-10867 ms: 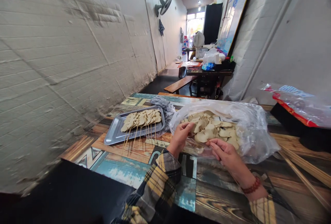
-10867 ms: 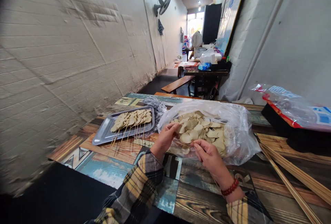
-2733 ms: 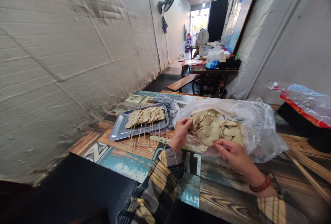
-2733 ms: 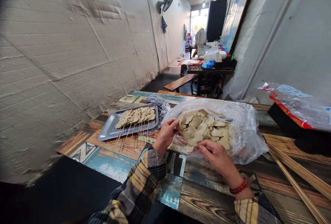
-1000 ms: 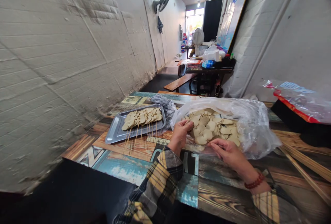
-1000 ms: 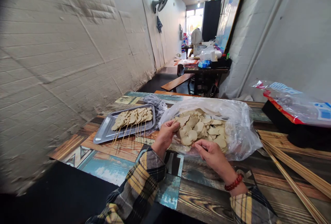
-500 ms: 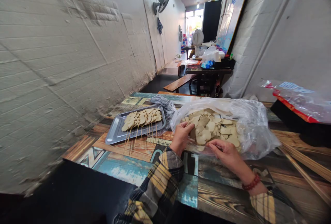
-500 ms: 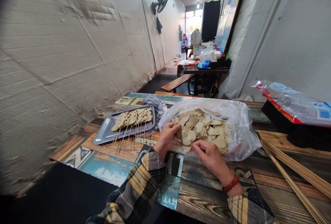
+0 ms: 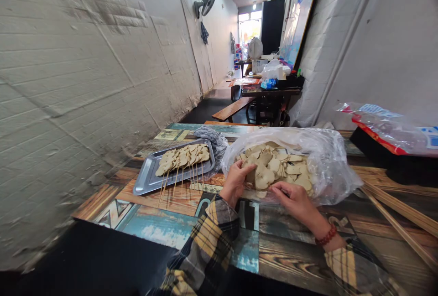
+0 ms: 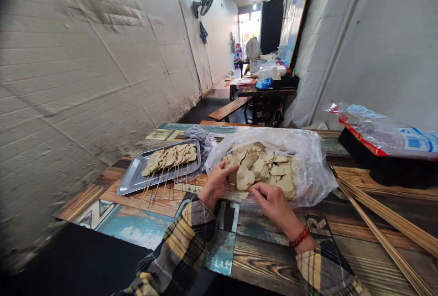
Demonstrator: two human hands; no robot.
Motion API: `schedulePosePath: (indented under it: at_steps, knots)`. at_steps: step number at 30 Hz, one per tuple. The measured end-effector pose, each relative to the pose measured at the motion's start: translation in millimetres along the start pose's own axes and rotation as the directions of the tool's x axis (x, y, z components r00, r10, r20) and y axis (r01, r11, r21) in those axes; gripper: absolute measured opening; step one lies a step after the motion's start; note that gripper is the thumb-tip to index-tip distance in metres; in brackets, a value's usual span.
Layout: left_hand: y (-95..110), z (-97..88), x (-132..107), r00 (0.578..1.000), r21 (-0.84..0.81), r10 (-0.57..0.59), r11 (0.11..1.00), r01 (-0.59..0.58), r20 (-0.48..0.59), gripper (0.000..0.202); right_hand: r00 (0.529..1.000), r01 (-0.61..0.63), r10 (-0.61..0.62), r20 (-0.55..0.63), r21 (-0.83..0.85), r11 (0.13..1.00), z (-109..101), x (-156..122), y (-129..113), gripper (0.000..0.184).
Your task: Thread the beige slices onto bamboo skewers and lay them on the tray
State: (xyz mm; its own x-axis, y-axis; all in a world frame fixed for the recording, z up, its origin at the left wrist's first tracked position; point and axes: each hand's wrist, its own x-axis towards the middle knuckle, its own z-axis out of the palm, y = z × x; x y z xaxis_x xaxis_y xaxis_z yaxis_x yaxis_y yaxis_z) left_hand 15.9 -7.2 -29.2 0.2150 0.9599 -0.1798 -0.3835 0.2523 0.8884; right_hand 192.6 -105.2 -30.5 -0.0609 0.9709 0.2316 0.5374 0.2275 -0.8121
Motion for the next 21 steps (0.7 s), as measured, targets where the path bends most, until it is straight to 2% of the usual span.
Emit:
schedulePosePath:
  at_steps: [2, 5, 9, 14, 21]
  knots:
    - [4.4, 2.0, -1.5, 1.000, -0.086, -0.014, 0.996, 0.016, 0.025, 0.050, 0.998, -0.057, 0.058, -0.016, 0.061, 0.996, -1.6, 1.3, 1.7, 0.038]
    - [10.4, 4.7, -3.6, 0.999, -0.193, -0.045, 0.980, 0.045, 0.004, 0.042, 0.990, -0.136, 0.140, -0.011, 0.178, 0.975, -2.7, 2.9, 6.4, 0.045]
    - [11.2, 6.2, -4.7, 0.999, -0.231, -0.041, 0.972, 0.038, -0.005, 0.027, 0.984, -0.174, 0.177, 0.015, 0.277, 0.945, -1.4, 3.7, 11.1, 0.052]
    - [4.5, 5.4, -2.8, 0.997, -0.163, 0.019, 0.987, -0.006, 0.079, 0.042, 0.990, -0.142, 0.138, 0.038, 0.198, 0.970, -0.3, 3.3, 6.5, 0.044]
    - [3.3, 5.9, -1.3, 0.999, -0.102, 0.032, 0.994, -0.028, 0.036, 0.048, 0.996, -0.084, 0.080, 0.039, 0.110, 0.990, -2.4, 4.5, -0.4, 0.036]
